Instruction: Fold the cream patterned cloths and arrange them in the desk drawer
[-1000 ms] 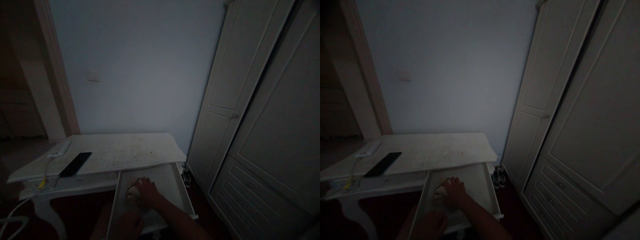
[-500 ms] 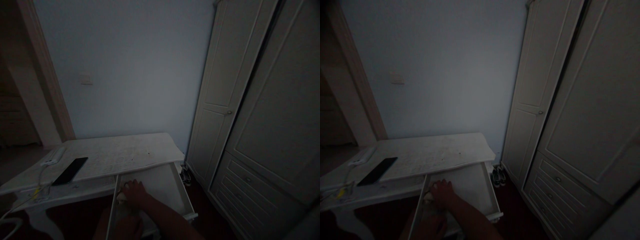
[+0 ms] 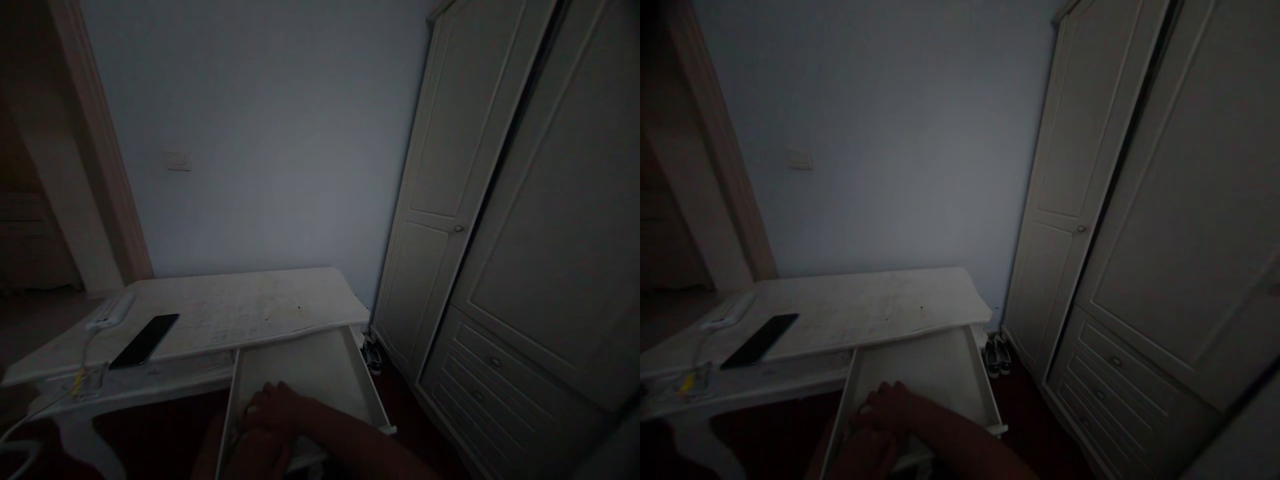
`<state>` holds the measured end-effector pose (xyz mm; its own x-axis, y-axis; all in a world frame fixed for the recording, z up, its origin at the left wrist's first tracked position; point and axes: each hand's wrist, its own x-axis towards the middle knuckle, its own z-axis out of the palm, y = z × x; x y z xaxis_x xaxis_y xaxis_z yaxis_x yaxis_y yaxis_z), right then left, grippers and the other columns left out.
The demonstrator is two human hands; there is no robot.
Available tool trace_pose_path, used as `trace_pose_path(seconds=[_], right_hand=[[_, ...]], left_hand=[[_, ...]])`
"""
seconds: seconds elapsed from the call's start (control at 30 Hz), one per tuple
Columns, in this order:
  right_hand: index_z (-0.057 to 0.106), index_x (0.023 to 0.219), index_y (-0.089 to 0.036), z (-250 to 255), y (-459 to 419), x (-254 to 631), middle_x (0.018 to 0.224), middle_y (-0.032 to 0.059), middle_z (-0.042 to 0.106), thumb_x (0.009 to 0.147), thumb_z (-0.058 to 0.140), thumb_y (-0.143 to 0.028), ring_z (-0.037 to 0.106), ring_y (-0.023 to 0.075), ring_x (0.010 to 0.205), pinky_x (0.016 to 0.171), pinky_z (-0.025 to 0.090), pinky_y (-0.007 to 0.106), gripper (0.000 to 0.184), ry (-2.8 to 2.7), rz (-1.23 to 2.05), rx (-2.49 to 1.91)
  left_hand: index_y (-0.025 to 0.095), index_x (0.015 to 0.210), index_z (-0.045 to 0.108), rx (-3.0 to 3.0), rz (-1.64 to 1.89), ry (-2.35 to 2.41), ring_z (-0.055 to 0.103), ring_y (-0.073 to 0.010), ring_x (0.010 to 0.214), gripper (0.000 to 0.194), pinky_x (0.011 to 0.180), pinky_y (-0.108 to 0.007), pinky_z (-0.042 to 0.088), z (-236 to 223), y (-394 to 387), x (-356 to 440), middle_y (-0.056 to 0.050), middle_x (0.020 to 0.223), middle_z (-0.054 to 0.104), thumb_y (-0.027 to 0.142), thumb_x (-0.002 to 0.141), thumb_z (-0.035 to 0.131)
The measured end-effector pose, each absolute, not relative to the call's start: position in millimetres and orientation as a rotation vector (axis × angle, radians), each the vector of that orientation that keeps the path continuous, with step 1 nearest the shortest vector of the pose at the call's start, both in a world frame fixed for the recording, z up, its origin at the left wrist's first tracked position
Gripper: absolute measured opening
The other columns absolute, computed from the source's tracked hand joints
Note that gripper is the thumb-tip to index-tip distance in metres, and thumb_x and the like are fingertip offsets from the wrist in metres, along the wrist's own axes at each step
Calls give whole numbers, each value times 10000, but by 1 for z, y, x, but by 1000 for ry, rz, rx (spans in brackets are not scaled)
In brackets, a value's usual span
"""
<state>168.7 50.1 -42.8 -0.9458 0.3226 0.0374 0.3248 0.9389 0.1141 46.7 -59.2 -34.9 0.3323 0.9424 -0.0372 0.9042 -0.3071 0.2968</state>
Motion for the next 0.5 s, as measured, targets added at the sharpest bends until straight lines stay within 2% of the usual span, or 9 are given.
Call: trace_pose_path(seconds=[0.13,0.27,0.37,0.5], right_hand=[[554,1390,-331,-53,48,176,1378,90,626,909,758,-409,618,332,1145,763,590,434,528,-3101,-153,-459],[551,1381,-292,-55,46,183,1320,122,644,882,757,-370,622,329,1119,754,562,411,545,-3105,-108,-482],[531,1412,-307,-51,44,193,1345,125,632,870,761,-389,610,343,1165,786,560,425,594,-3110,-57,-529],[542,1412,-370,-44,42,218,1377,102,615,895,747,-445,594,354,1224,845,557,451,561,-3099,30,-658]], left_hand=[[258,1012,807,2360,171,1627,736,-256,1050,388,933,-343,525,-30,-60,45,-88,1087,817,283,1010,420],[249,1018,801,2341,98,1653,744,-245,1017,401,916,-331,531,-25,-60,48,-99,1070,812,272,1026,401],[245,1008,797,2308,9,1686,752,-248,1011,377,905,-328,533,-19,-61,51,-101,1084,811,272,1026,421],[276,1105,770,2299,32,1650,757,-248,1055,369,920,-326,535,-18,-63,51,-76,1118,810,274,1033,407]])
